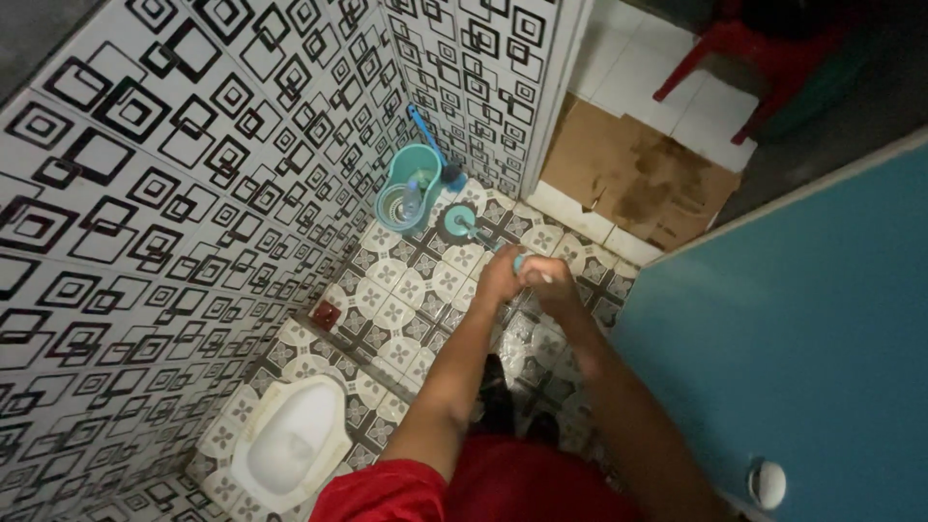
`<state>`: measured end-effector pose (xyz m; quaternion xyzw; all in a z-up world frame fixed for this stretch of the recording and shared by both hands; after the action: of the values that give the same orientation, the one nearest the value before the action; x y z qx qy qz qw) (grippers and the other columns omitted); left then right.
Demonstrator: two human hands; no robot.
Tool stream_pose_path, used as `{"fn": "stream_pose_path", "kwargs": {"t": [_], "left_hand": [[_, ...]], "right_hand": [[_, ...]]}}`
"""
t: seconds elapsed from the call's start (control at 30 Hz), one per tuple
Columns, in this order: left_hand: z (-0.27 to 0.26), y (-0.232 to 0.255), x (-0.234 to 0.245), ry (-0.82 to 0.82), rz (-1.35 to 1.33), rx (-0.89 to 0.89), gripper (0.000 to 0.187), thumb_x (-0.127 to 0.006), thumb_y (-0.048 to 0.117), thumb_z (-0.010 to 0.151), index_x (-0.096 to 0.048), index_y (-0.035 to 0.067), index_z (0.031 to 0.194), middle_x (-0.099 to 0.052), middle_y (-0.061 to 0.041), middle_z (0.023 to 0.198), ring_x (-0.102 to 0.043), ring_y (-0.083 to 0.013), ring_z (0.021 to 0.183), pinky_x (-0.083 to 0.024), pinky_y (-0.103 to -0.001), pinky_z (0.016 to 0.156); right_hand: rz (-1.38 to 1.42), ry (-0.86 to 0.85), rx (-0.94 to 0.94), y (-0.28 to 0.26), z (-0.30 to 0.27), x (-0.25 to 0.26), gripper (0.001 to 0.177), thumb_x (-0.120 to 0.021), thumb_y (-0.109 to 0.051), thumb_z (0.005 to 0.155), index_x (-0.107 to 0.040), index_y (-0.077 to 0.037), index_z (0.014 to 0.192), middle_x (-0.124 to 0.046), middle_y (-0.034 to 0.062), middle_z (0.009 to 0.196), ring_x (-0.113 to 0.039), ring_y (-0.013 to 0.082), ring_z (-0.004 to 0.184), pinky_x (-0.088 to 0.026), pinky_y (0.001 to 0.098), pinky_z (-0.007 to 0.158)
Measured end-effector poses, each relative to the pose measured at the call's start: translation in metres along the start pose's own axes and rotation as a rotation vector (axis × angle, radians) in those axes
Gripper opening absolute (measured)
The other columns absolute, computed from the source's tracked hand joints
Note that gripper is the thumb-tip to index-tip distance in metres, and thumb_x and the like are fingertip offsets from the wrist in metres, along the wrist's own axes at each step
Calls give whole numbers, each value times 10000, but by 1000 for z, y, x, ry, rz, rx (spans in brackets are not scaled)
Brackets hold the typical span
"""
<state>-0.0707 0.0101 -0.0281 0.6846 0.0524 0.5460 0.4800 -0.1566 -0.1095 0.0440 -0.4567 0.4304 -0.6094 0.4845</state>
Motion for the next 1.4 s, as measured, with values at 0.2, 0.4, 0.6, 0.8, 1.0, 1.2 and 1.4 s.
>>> {"fn": "stream_pose_path", "kwargs": {"t": [0.2,0.4,0.6,0.8,1.0,1.2,1.4], "left_hand": [[-14,0,-32,-200,-26,62,435,-732,226,829,-669,134,1250,-637,-150,1378,-607,-370,1285,-507,-432,1067],[-27,64,-45,-133,-110,-174,583,-698,235,861,-585,145,1426,-506,-233,1468,-510,-407,1345,-451,-474,1067],[-26,89,-109,-322,-335,-289,635,-699,233,805,-590,194,1429,-661,-181,1387,-640,-345,1284,-522,-418,1108],[-44,167,-41,-631,61,105,618,-827,370,684,-670,224,1264,-677,-117,1275,-649,-343,1166,-499,-438,1018],[-68,135,-32,-480,119,67,492,-753,464,755,-759,200,1170,-736,-130,1245,-687,-372,1137,-557,-466,982],[-99,87,0,-516,190,296,642,-809,494,660,-674,226,1226,-685,-105,1252,-661,-341,1123,-517,-470,960],[-148,12,13,-143,104,242,464,-787,301,768,-686,149,1196,-667,-165,1262,-652,-392,1142,-537,-465,944]], "right_hand": [[-155,106,-30,-62,-27,9,146,-564,-92,862,-634,24,808,-658,142,733,-676,249,695,-530,355,686],[-261,256,-121,-63,-70,40,125,-590,-95,854,-652,10,825,-660,168,757,-668,285,718,-517,365,699],[-260,406,-72,-94,-111,73,173,-593,-150,892,-668,3,857,-706,121,805,-709,237,750,-547,347,715],[137,206,11,-19,-152,72,167,-478,-152,875,-571,-45,787,-637,76,832,-576,195,766,-506,325,740],[336,118,33,-65,-141,51,110,-464,-68,866,-530,-10,800,-593,114,838,-562,229,857,-464,371,882],[570,-137,134,137,-151,-11,121,-468,-97,895,-538,-41,814,-602,52,785,-558,129,704,-475,315,693],[307,-137,94,-38,-120,-67,133,-446,-23,851,-570,0,808,-632,99,872,-598,193,854,-506,329,815]]}}
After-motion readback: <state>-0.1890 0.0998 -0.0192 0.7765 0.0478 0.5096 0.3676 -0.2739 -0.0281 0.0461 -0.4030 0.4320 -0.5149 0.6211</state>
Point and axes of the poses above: each hand's wrist, its own z-axis towards the middle knuckle, its own x-axis out of the back of the hand, y = z × x, the point moved 3 cm from there along z, towards the middle knuckle
